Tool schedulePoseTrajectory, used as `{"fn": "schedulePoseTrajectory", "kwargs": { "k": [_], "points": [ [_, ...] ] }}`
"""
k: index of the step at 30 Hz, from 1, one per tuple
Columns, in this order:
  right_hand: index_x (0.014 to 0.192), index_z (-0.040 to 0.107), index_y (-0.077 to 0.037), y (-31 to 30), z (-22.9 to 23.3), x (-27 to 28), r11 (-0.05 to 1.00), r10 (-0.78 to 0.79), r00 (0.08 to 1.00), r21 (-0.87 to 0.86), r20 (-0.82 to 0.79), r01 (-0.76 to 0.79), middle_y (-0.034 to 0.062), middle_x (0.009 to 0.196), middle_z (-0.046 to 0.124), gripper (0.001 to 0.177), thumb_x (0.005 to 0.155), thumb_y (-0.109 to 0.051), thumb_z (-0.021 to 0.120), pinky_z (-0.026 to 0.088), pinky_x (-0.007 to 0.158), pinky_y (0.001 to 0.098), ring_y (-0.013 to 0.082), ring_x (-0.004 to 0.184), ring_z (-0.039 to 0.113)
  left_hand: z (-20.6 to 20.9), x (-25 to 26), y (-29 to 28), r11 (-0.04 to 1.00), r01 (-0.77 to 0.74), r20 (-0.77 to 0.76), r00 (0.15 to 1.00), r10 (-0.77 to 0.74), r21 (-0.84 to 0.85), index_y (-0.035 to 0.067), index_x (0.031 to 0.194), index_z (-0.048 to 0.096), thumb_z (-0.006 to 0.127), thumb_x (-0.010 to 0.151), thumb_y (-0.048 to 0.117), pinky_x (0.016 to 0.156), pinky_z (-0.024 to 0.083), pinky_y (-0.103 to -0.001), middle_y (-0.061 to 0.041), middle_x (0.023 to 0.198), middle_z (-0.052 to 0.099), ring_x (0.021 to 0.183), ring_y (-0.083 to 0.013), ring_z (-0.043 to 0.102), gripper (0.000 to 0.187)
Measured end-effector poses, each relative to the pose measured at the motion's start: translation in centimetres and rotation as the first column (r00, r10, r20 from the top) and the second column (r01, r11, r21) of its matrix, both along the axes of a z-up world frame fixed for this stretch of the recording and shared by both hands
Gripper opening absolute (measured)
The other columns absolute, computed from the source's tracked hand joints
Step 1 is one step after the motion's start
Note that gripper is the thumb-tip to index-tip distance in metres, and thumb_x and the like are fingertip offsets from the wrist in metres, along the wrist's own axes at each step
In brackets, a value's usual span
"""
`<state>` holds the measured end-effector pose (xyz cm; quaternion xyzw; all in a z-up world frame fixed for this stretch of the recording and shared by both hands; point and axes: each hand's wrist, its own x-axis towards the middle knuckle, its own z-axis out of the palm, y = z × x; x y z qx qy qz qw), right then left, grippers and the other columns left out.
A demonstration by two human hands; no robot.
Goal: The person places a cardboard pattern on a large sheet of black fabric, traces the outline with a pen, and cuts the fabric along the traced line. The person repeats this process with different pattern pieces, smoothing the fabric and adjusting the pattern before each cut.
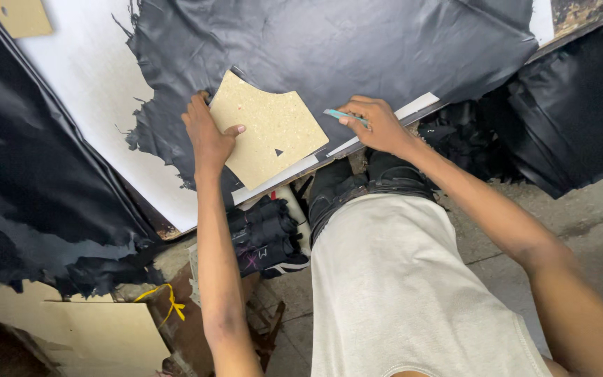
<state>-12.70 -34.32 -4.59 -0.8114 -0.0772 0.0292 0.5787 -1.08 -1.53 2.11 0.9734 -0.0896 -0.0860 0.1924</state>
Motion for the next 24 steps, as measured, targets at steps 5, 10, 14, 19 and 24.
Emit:
{"fn": "schedulePoseTrajectory", "kwargs": {
  "k": [5,10,14,19,24],
  "points": [
    [0.111,0.071,0.001,1.0,0.0,-0.4,0.991,-0.094,0.987,0.086,-0.128,0.106,0.0089,0.088,0.065,0.018,0.102,-0.012,0.064,0.050,0.059,0.0302,0.0159,0.065,0.066,3.2,1.8,-0.2,0.988,0.101,-0.245,0.961,-0.127,-0.114,0.001,0.113,0.063,0.093,0.071,0.018,0.084,0.049,-0.040,-0.019,0.103,0.067,0.093,-0.0310,0.064,0.054],
    [0.112,0.071,0.002,1.4,0.1,-0.2,0.983,-0.123,0.963,0.106,-0.241,0.152,0.0061,0.089,0.065,0.019,0.102,-0.013,0.062,0.051,0.057,0.0271,0.0116,0.065,0.065,11.7,-2.1,1.5,0.877,0.332,-0.238,0.873,-0.425,-0.348,0.000,0.087,0.056,0.079,0.079,0.007,0.071,0.045,-0.039,-0.016,0.084,0.054,0.075,-0.0317,0.054,0.026],
    [0.112,0.071,0.003,1.9,-1.2,0.2,0.967,-0.150,0.941,0.153,-0.304,0.203,0.0041,0.089,0.064,0.021,0.105,-0.015,0.062,0.054,0.058,0.0247,0.0096,0.067,0.063,18.3,-7.7,3.9,0.882,0.426,-0.137,0.879,-0.456,-0.201,0.000,0.085,0.052,0.068,0.070,-0.007,0.071,0.043,-0.041,-0.014,0.085,0.051,0.081,-0.0329,0.053,0.023],
    [0.114,0.071,0.002,2.8,-1.2,-0.1,0.948,-0.264,0.895,0.076,-0.359,0.310,0.0041,0.084,0.066,0.024,0.106,-0.018,0.061,0.051,0.059,0.0235,0.0078,0.067,0.063,19.7,-10.6,9.0,0.909,0.300,0.071,0.954,-0.293,-0.288,0.001,0.083,0.054,0.064,0.065,-0.008,0.070,0.046,-0.039,-0.012,0.090,0.056,0.083,-0.0311,0.056,0.023],
    [0.114,0.071,0.002,6.7,1.2,0.6,0.938,-0.311,0.885,0.041,-0.348,0.345,0.0041,0.086,0.067,0.026,0.112,-0.021,0.059,0.047,0.060,0.0216,0.0066,0.073,0.061,14.3,-12.5,12.7,0.844,0.078,0.077,0.996,-0.044,-0.530,0.000,0.076,0.049,0.064,0.075,-0.008,0.062,0.041,-0.034,-0.012,0.087,0.053,0.075,-0.0242,0.053,0.017]
  ]
}}
